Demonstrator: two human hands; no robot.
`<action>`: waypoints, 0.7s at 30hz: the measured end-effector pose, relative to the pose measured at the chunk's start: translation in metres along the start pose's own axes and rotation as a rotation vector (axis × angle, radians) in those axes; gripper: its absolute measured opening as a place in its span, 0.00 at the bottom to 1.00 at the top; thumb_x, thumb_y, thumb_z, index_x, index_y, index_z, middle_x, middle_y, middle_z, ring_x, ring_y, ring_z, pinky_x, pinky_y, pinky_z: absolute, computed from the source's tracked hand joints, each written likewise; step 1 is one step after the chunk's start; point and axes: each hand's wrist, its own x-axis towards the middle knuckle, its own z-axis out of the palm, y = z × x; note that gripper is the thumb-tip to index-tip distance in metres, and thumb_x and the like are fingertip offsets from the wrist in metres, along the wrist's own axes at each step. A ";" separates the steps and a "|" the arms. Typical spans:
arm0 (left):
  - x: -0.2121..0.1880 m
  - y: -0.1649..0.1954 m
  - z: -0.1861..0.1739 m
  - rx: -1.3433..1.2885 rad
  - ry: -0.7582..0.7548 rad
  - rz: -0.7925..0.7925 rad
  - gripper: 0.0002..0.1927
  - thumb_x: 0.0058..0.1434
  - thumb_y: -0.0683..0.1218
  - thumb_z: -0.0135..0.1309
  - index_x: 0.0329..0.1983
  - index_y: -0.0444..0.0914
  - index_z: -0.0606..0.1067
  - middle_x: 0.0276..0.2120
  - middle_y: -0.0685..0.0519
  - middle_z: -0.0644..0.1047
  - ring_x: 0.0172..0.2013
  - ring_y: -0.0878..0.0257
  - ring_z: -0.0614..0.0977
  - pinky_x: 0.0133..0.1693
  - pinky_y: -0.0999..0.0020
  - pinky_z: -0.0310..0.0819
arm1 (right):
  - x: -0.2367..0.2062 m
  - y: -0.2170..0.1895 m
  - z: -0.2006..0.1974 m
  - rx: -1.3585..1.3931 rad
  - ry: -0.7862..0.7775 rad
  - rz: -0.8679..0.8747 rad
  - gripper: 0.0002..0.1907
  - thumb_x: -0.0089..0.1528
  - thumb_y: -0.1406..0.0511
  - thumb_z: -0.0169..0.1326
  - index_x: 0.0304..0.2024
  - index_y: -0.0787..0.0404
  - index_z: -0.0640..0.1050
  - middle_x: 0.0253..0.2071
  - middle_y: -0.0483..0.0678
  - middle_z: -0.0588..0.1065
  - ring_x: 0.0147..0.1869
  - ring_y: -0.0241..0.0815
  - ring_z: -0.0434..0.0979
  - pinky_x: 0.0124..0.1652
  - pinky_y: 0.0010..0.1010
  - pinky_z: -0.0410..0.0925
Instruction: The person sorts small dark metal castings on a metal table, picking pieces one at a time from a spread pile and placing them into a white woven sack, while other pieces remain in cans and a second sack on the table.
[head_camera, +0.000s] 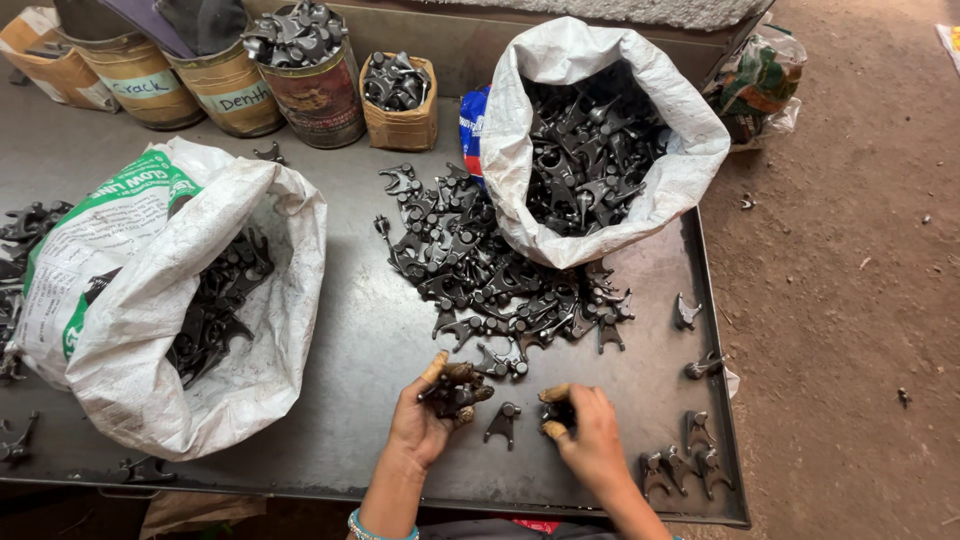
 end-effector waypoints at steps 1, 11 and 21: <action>-0.004 0.002 0.002 0.041 0.052 -0.006 0.16 0.63 0.54 0.54 0.48 0.41 0.79 0.41 0.51 0.82 0.37 0.58 0.85 0.33 0.61 0.77 | 0.000 0.010 0.002 0.112 -0.007 0.027 0.24 0.48 0.70 0.69 0.46 0.59 0.78 0.42 0.49 0.78 0.47 0.45 0.79 0.48 0.33 0.72; -0.022 -0.003 0.041 0.222 -0.166 -0.099 0.24 0.57 0.45 0.61 0.58 0.36 0.77 0.44 0.47 0.84 0.38 0.56 0.88 0.29 0.68 0.80 | 0.018 0.029 -0.021 1.273 -0.184 0.374 0.22 0.57 0.75 0.57 0.55 0.70 0.74 0.48 0.56 0.81 0.46 0.41 0.80 0.46 0.29 0.73; -0.010 -0.010 0.028 0.157 -0.077 -0.057 0.26 0.63 0.58 0.60 0.50 0.30 0.78 0.36 0.42 0.83 0.31 0.58 0.87 0.23 0.72 0.76 | 0.051 -0.047 0.000 0.199 0.012 -0.036 0.15 0.55 0.65 0.67 0.46 0.57 0.83 0.39 0.48 0.78 0.45 0.45 0.80 0.47 0.34 0.72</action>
